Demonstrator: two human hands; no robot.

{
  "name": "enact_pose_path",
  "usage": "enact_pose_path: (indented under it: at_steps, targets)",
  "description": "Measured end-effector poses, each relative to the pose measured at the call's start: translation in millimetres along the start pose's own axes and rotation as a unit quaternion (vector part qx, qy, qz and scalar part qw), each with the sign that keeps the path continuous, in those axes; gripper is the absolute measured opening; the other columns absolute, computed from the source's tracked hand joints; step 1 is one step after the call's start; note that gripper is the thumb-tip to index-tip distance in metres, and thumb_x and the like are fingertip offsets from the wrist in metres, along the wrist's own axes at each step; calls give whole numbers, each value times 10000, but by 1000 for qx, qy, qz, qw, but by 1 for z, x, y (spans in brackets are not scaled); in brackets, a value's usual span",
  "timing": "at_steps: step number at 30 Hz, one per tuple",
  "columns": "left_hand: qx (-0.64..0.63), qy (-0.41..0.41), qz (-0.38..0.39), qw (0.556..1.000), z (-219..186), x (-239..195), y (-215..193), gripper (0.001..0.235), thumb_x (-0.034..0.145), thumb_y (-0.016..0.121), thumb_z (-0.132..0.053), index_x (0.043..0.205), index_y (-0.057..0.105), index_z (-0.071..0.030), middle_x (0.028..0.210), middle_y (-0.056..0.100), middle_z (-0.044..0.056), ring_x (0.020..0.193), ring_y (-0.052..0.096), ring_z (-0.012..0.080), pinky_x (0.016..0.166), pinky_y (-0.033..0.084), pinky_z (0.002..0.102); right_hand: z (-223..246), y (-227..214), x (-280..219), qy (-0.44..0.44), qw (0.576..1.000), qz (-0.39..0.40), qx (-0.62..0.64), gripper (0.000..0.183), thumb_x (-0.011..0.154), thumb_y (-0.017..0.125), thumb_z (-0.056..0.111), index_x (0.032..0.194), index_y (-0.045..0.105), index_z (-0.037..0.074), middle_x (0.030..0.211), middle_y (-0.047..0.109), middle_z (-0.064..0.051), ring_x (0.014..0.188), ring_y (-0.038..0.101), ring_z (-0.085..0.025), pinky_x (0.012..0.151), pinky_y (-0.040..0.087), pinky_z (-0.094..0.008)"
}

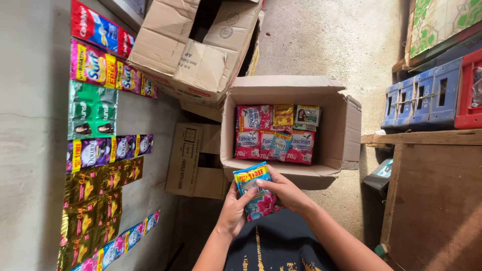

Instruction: The person takes small product sachets, including hair conditioner packets, detergent sachets, and soap packets, one at a time from a display strip on the wall and places them into an open cardboard box on the floor. They occasionally turn a sachet over in their hands before adding it to the box.

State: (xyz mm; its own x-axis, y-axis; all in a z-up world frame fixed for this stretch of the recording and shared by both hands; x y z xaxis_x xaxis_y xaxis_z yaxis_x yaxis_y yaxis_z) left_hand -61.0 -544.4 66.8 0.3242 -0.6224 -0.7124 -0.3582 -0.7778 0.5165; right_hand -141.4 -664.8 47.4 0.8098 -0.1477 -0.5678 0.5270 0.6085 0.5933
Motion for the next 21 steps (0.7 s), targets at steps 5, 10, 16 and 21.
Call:
enact_pose_path:
  at_steps: [5, 10, 16, 21]
  targets:
    - [-3, -7, -12, 1000, 5, 13, -12, 527, 882, 719, -69, 1370, 537, -151, 1221, 688, 67, 1121, 683, 210, 968, 566, 403, 4, -22, 17, 7, 999, 38, -38, 445, 994, 629, 291, 1375, 556, 74, 1166, 694, -37, 1049, 646, -129, 876, 564, -294]
    - [-21, -25, -58, 998, 17, 18, -26, 525, 864, 725, -68, 1354, 555, -153, 1159, 700, 88, 1042, 698, 234, 907, 585, 456, -13, -105, 65, 9, 987, -11, -162, 383, 1018, 614, 358, 1277, 664, 81, 1104, 693, -40, 1011, 647, -119, 827, 558, -293]
    - [-45, -16, -86, 995, 53, 26, -57, 533, 853, 741, -71, 1350, 551, -111, 1154, 718, 101, 1049, 713, 239, 936, 587, 457, -20, -209, 120, 37, 846, -141, -513, 340, 942, 653, 379, 1146, 727, 117, 1014, 768, -89, 947, 736, -214, 858, 578, -365]
    - [-66, -36, -154, 985, 100, 39, -102, 594, 804, 745, -8, 1354, 537, -92, 1134, 728, 164, 1063, 730, 297, 968, 584, 494, -44, -272, 150, 100, 658, -131, -734, 263, 928, 607, 305, 1107, 738, 163, 1216, 649, -142, 1125, 640, -363, 967, 549, -465]
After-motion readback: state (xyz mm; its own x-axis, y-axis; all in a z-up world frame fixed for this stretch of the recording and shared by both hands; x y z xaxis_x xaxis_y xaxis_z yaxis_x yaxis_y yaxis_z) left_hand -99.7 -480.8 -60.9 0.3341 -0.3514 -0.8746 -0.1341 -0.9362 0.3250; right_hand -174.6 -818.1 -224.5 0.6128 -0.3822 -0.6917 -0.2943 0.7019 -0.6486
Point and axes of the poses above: each hand's wrist, its own x-axis towards the middle knuckle, its own y-axis out of the palm, z = x × y, the point moved 6 cm from there along x, towards the middle knuckle
